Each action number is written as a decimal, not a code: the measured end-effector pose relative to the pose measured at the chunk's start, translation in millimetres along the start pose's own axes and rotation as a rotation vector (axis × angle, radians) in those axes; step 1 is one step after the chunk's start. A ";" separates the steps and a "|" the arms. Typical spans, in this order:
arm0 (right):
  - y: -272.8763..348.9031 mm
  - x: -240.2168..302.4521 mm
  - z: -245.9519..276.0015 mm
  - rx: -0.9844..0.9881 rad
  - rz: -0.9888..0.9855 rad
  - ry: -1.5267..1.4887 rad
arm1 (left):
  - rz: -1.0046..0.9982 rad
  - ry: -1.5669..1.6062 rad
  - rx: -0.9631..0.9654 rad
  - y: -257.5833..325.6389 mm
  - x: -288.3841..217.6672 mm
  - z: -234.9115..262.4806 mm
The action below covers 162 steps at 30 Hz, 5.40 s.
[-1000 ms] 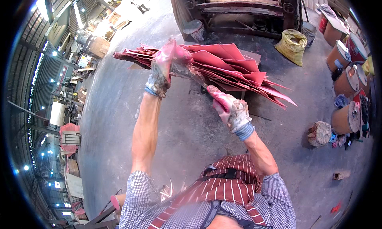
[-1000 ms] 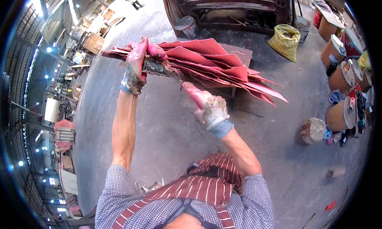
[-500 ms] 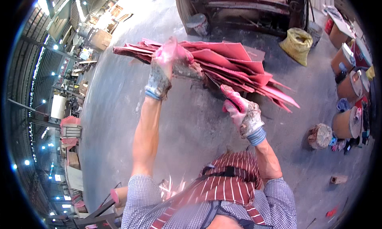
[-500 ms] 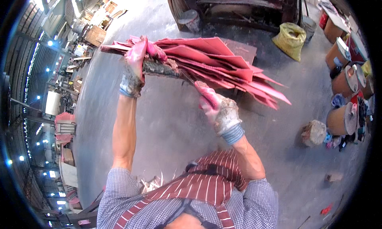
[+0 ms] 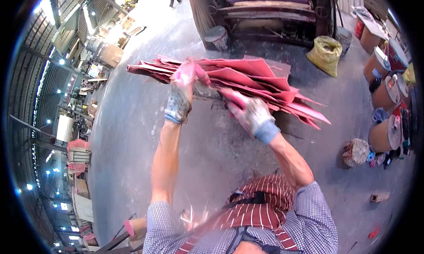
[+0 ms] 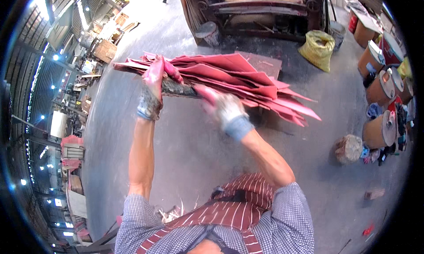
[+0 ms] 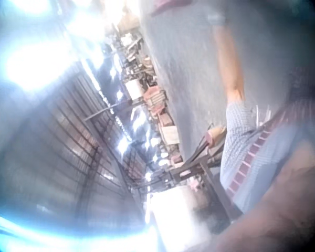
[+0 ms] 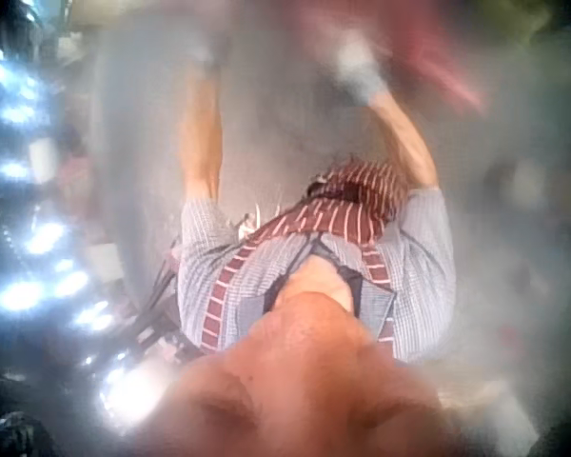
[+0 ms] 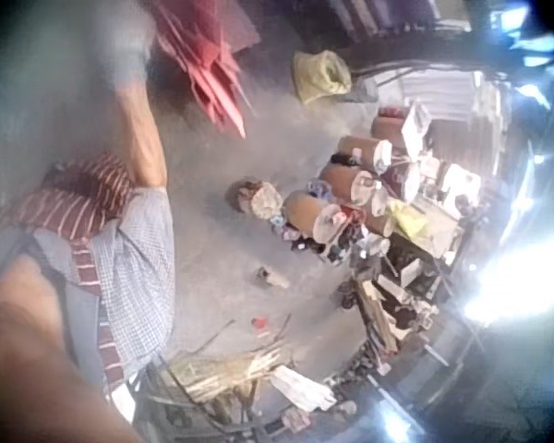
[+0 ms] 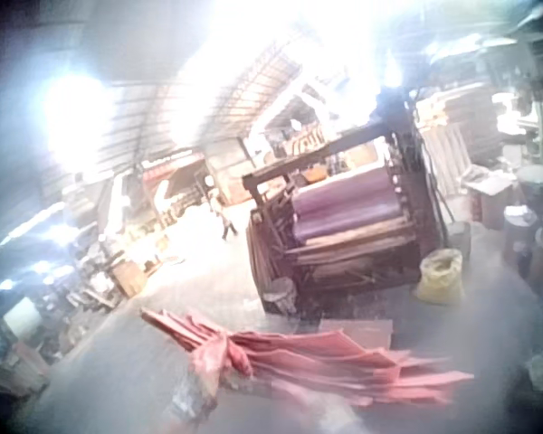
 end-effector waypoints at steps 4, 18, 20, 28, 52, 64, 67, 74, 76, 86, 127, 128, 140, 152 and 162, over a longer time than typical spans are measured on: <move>60.1 1.6 29.9 0.040 -0.235 -0.249 | -0.042 -0.162 0.248 -6.3 -0.5 5.7; 61.4 13.7 -22.5 -0.164 -0.234 -0.014 | -0.147 0.026 0.195 -6.0 5.2 -6.5; 39.1 0.5 -12.3 -0.082 -0.485 -0.227 | -0.093 0.118 0.213 -4.7 5.4 -10.0; 67.4 25.9 8.3 -0.033 -0.298 0.093 | -0.048 0.334 0.347 -11.0 8.9 -7.0; -37.7 90.1 36.2 0.292 -0.807 0.120 | -0.429 0.083 0.733 -40.7 4.4 -9.1; 48.1 84.2 5.0 -0.196 -0.776 -0.311 | -0.730 -0.005 0.249 -37.5 19.6 -10.0; 88.7 58.0 -16.3 -0.316 -0.677 -0.633 | -0.759 -0.040 0.198 -38.8 24.5 -14.8; 100.1 -66.4 -112.3 -0.448 -0.501 -0.931 | -0.542 -0.075 0.341 -41.1 23.2 7.7; 100.1 -77.2 -113.2 -0.464 -0.505 -1.065 | -0.523 0.001 0.372 -20.5 11.0 2.4; 78.3 -61.3 -119.4 -0.467 -0.446 -1.205 | -0.120 0.373 0.464 -12.8 19.8 -3.3; 37.9 51.0 -1.7 -0.175 -0.105 -0.547 | -0.122 0.515 0.329 -2.2 15.7 -14.6; 41.4 39.7 -3.4 -0.149 -0.181 -0.690 | -0.110 0.520 0.320 -0.5 14.2 -14.7; 17.0 -8.3 -28.1 0.041 -0.263 -1.382 | -0.141 0.311 0.411 -3.6 15.8 -6.9; 11.4 -5.4 -36.9 0.039 -0.200 -1.559 | -0.138 0.284 0.332 -7.1 15.7 -3.2; 34.8 -41.2 -70.3 -0.091 -0.162 -1.266 | -0.161 0.484 0.185 4.1 19.3 -9.8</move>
Point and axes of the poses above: each hand's wrist, its own y-axis away from the middle knuckle, its own z-axis out of the back of the hand, x = y × z, the point moved 2 cm from there along -y, towards the middle knuckle, and after that the axes turned 15 degrees about z, right-handed, at the moved point
